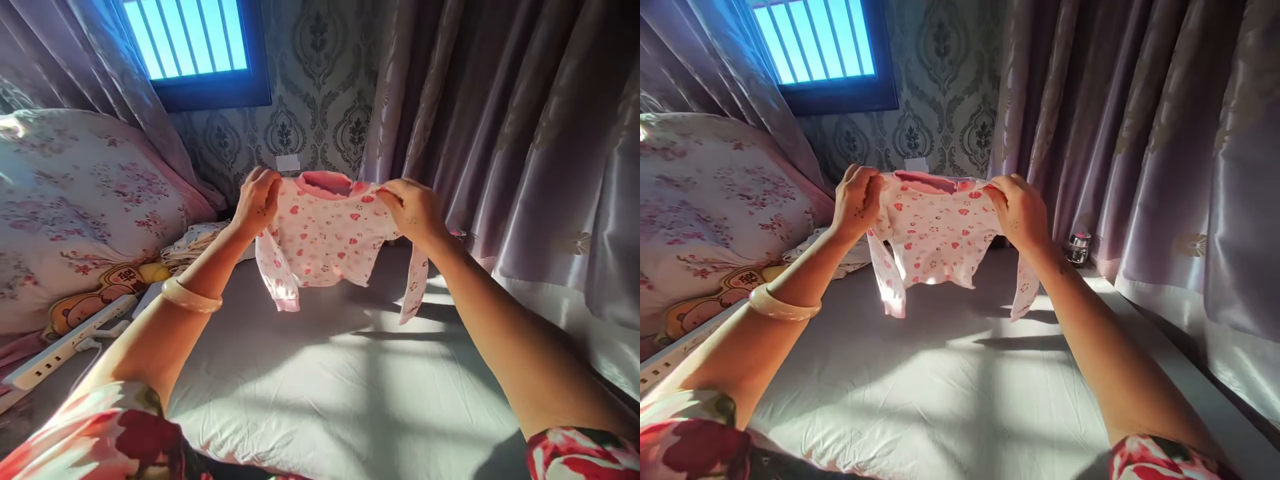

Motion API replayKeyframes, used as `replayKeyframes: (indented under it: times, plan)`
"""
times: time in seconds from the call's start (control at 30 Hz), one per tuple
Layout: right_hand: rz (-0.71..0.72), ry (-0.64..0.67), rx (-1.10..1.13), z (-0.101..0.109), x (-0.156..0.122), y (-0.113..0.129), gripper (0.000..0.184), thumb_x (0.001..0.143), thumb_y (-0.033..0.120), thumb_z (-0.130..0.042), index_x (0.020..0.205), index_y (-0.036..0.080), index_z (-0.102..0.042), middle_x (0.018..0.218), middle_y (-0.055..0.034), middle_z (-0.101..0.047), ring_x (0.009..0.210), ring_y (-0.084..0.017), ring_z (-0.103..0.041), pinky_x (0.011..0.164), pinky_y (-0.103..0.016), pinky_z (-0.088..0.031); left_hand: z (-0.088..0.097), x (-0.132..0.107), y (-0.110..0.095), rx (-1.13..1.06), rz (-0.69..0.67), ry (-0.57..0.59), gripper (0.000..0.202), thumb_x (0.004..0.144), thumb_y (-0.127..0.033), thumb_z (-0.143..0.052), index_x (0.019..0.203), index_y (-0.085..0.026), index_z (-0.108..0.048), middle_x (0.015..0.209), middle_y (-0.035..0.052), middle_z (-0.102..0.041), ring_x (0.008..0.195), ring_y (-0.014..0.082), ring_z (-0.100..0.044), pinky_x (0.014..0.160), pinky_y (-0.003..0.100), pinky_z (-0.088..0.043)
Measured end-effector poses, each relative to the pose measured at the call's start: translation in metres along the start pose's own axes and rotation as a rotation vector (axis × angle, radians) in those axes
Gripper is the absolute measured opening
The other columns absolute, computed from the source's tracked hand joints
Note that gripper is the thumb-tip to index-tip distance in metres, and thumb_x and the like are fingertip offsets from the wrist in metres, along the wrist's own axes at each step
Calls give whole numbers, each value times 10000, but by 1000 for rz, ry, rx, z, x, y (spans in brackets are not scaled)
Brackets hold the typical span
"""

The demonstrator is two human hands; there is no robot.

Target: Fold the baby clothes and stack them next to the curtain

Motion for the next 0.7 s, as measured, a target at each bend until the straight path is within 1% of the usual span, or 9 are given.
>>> replayKeyframes:
  times: [0.07,0.13,0.17,0.23,0.3,0.37,0.43,0.57,0.7]
  plan:
    - [9,-48,-30,-1,1,2,282,971,431,-502,930,214,-678,905,-57,-676,905,-228,-620,781,-332,-438,-2,2,4,47,-20,42,245,973,-346,-430,863,-199,-593,836,52,-584,906,212,-593,876,348,-477]
    - [37,34,-59,-14,1,3,304,972,437,-493,902,209,-681,868,-58,-678,862,-225,-627,755,-327,-442,-11,1,11,94,-45,149,249,973,-317,-415,845,-195,-591,813,49,-580,864,205,-593,845,337,-486]
    - [55,83,-67,-21,0,3,307,969,436,-496,888,207,-684,848,-56,-680,840,-224,-630,741,-325,-444,-14,0,16,121,-44,177,249,973,-300,-406,846,-192,-591,814,53,-581,855,204,-593,837,337,-488]
    - [74,106,-71,-31,1,2,302,967,426,-495,916,204,-693,869,-61,-698,841,-227,-639,737,-324,-451,-15,-2,28,168,-16,152,248,975,-272,-384,880,-185,-595,849,68,-589,870,211,-591,842,349,-490]
    - [59,40,-76,-33,5,-1,297,967,412,-491,993,197,-695,934,-76,-718,872,-235,-646,750,-327,-461,-14,-6,39,192,11,108,248,978,-258,-364,929,-178,-594,898,85,-595,906,224,-587,863,373,-490]
    - [30,5,-90,-33,11,-3,295,959,401,-500,1040,191,-692,958,-86,-727,874,-240,-650,751,-330,-468,-15,-9,46,185,12,118,250,982,-257,-353,959,-175,-587,925,96,-592,935,235,-583,880,393,-488]
    - [-3,9,-112,-34,16,-5,287,951,391,-509,1048,193,-693,940,-84,-728,854,-241,-652,742,-332,-474,-17,-12,51,167,7,141,246,989,-269,-355,968,-176,-581,930,98,-587,943,236,-583,884,395,-489]
    - [-38,-4,-142,-38,20,-7,274,943,403,-516,998,208,-700,935,-80,-707,850,-233,-644,762,-346,-488,-19,-17,55,158,30,130,243,997,-296,-378,950,-177,-584,910,83,-595,910,218,-590,860,363,-497]
    - [-62,-70,-166,-41,8,-3,281,971,386,-473,1011,203,-682,966,-83,-664,910,-231,-631,833,-367,-490,-14,-28,47,165,143,-8,295,1023,-332,-342,996,-185,-596,927,74,-616,927,212,-604,876,353,-494]
Point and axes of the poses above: each hand's wrist, its own x-axis towards the middle knuckle, its own z-axis out of the back of the hand, y = z × x, the point moved 6 cm from there along x, towards the middle knuckle
